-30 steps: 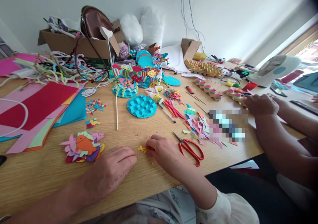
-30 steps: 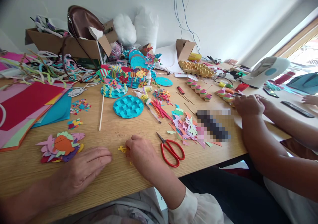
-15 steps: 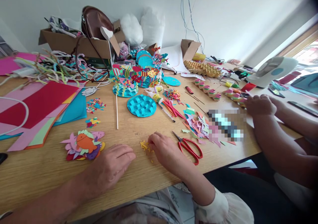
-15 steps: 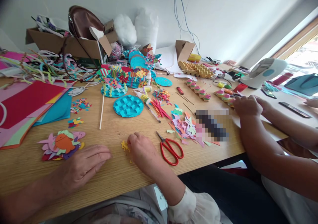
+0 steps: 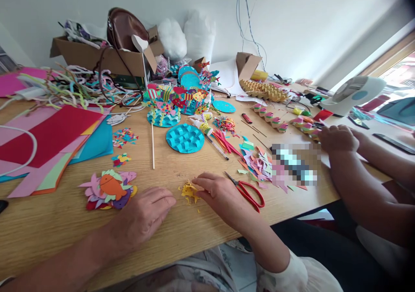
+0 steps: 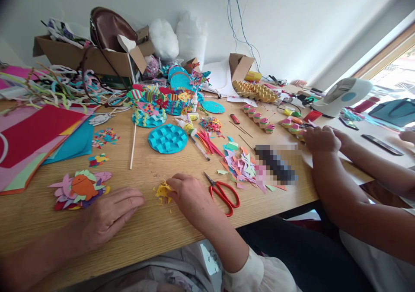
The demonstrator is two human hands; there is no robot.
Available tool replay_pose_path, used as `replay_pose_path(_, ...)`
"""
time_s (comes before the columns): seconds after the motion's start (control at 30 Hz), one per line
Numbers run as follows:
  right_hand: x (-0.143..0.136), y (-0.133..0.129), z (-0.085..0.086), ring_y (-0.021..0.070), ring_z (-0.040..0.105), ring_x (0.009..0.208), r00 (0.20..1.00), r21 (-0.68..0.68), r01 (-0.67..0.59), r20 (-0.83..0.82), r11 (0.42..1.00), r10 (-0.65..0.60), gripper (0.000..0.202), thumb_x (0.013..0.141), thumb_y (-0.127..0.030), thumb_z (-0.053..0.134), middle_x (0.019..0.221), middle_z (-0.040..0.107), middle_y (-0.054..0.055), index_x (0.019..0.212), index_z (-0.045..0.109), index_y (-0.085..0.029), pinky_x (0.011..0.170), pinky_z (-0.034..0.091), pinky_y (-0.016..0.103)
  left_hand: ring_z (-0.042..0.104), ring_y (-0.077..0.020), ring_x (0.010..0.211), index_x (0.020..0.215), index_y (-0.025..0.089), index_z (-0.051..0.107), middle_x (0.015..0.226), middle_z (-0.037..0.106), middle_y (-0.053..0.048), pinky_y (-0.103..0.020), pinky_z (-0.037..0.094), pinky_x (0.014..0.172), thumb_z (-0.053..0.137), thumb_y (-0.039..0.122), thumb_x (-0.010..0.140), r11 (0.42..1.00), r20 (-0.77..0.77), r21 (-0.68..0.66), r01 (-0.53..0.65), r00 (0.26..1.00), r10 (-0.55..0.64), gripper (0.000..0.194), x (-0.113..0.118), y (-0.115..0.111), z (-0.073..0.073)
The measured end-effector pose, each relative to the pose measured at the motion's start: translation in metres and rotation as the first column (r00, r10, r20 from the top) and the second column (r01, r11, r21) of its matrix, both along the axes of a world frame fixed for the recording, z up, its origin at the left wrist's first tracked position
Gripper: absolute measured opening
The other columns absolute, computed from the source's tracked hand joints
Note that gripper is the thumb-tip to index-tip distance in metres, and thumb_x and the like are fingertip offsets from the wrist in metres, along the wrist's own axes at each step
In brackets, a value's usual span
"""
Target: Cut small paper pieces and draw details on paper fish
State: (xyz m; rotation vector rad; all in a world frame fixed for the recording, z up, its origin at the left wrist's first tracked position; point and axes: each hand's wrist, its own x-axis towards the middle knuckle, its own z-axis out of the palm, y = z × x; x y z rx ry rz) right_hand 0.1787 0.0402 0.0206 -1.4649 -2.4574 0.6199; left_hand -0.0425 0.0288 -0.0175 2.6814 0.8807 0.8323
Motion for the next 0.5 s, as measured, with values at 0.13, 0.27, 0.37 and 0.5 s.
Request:
replay_pose_path(0.13, 0.001, -0.001, -0.005, 0.0129, 0.06, 0.077, 0.998, 0.071, 0.064, -0.011, 0.995, -0.064, 0.017, 0.088, -0.014, 0.052, 0.084, 0.064, 0.004, 0.083, 0.068, -0.017, 0.067, 0.042, 0.02, 0.062, -0.0143, 0.086, 0.096, 0.017, 0.06, 0.092, 0.066, -0.005, -0.025, 0.051, 0.077, 0.036, 0.009, 0.088, 1.0, -0.021, 0.029, -0.003, 1.0, 0.004, 0.026, 0.003, -0.001, -0.004)
replay_pose_path(0.27, 0.002, -0.008, -0.006, 0.0151, 0.061, 0.088, 0.999, 0.07, 0.049, 0.01, 0.996, -0.049, 0.022, 0.089, -0.013, 0.048, 0.096, 0.066, 0.007, 0.094, 0.068, -0.017, 0.076, 0.045, 0.022, 0.061, -0.0144, 0.087, 0.098, 0.016, 0.059, 0.093, 0.066, -0.006, -0.025, 0.051, 0.078, 0.037, 0.007, 0.088, 0.998, -0.041, 0.063, 0.007, 0.999, -0.005, 0.026, 0.002, 0.001, 0.002)
replay_pose_path(0.37, 0.003, -0.021, -0.006, 0.0216, 0.045, 0.122, 0.997, 0.111, -0.072, 0.024, 0.991, 0.07, 0.034, 0.091, -0.023, 0.047, 0.132, 0.051, 0.01, 0.124, 0.054, -0.018, 0.1, 0.037, 0.033, 0.06, -0.0139, 0.09, 0.101, 0.015, 0.059, 0.095, 0.065, -0.006, -0.024, 0.049, 0.081, 0.04, 0.007, 0.088, 0.996, -0.005, 0.09, -0.026, 1.0, 0.027, 0.024, -0.004, 0.005, 0.01)
replay_pose_path(0.5, 0.002, -0.035, -0.015, 0.0273, 0.019, 0.137, 0.972, 0.099, -0.221, 0.101, 0.97, 0.211, 0.057, 0.089, -0.05, 0.042, 0.147, 0.03, 0.008, 0.139, 0.036, -0.023, 0.109, 0.019, 0.051, 0.059, -0.0138, 0.092, 0.102, 0.016, 0.058, 0.096, 0.065, -0.005, -0.024, 0.048, 0.083, 0.041, 0.009, 0.088, 0.99, 0.066, 0.125, -0.071, 0.996, 0.063, 0.023, -0.009, 0.007, 0.017)
